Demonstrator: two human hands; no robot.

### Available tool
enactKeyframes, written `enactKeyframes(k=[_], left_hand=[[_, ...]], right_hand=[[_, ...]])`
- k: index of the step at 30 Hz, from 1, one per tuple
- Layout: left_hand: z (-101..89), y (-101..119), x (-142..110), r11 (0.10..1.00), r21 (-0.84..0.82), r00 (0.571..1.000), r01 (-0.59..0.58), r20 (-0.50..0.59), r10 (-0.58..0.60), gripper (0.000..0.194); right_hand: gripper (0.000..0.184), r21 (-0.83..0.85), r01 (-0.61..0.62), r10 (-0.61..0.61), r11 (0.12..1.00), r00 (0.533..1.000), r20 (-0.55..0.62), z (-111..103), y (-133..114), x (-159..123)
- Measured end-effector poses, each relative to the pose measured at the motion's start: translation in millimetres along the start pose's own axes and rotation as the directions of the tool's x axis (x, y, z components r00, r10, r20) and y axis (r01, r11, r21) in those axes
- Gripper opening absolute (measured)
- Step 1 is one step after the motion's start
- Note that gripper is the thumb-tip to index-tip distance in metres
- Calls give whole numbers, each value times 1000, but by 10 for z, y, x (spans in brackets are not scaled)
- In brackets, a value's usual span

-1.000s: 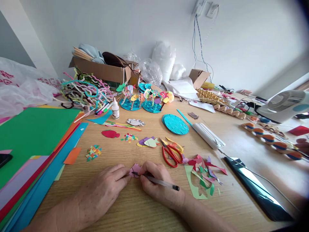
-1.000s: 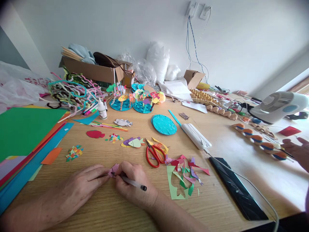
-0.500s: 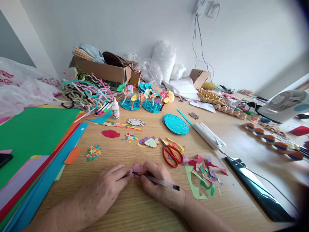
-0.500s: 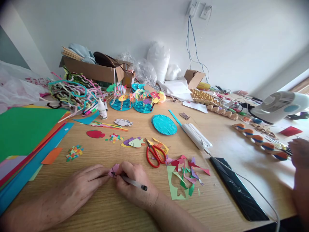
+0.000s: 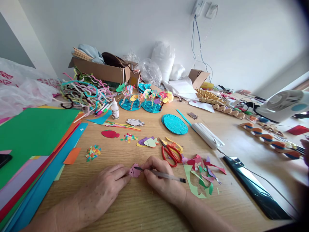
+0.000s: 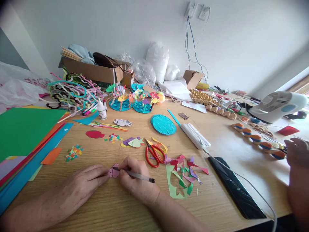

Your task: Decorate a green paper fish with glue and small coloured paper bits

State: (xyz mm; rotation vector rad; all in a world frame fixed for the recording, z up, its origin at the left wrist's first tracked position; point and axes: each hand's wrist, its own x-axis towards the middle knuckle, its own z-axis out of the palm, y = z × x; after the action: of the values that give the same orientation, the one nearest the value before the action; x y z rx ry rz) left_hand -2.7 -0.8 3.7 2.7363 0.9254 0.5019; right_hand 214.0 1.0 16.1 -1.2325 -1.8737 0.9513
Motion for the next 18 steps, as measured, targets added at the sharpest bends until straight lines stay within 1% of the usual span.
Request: enactKeyframes(k=[2, 5, 7, 9, 10, 12, 15, 17, 18], left_hand=[[-12, 5, 10, 1000, -14, 1000, 3, 8, -3, 52], [-47, 15, 33, 999, -49, 1000, -5, 2, 5, 52], [-66, 15, 45, 997, -79, 1000, -3, -3, 3, 48], [-68, 4, 49, 996, -93, 1000, 17, -13, -18, 42], [-61, -6, 47, 995, -95, 999, 30, -25, -33, 41], [-29, -33, 38, 992, -111, 995, 55, -72, -63, 40], [32, -81, 25, 979, -173, 979, 109, -149, -135, 39], [55, -112, 30, 955, -242, 960, 171, -175, -217, 37], [56, -125, 39, 935, -284, 951, 210, -162, -263, 36]], right_hand=[[7, 16, 7, -6, 1000, 999, -49, -27, 10, 18], [8, -14, 115, -116, 993, 990, -84, -54, 40, 54], [12, -62, 196, -198, 979, 980, -31, -72, 63, 77], [16, -123, 243, -238, 962, 970, 47, -91, 91, 93], [16, -158, 253, -244, 955, 967, 75, -99, 106, 96], [13, -226, 243, -227, 943, 969, 94, -112, 135, 96], [35, -281, 201, -168, 938, 976, 139, -124, 159, 85], [37, -285, 184, -135, 941, 974, 182, -130, 157, 79], [36, -282, 179, -127, 943, 973, 194, -133, 152, 78]])
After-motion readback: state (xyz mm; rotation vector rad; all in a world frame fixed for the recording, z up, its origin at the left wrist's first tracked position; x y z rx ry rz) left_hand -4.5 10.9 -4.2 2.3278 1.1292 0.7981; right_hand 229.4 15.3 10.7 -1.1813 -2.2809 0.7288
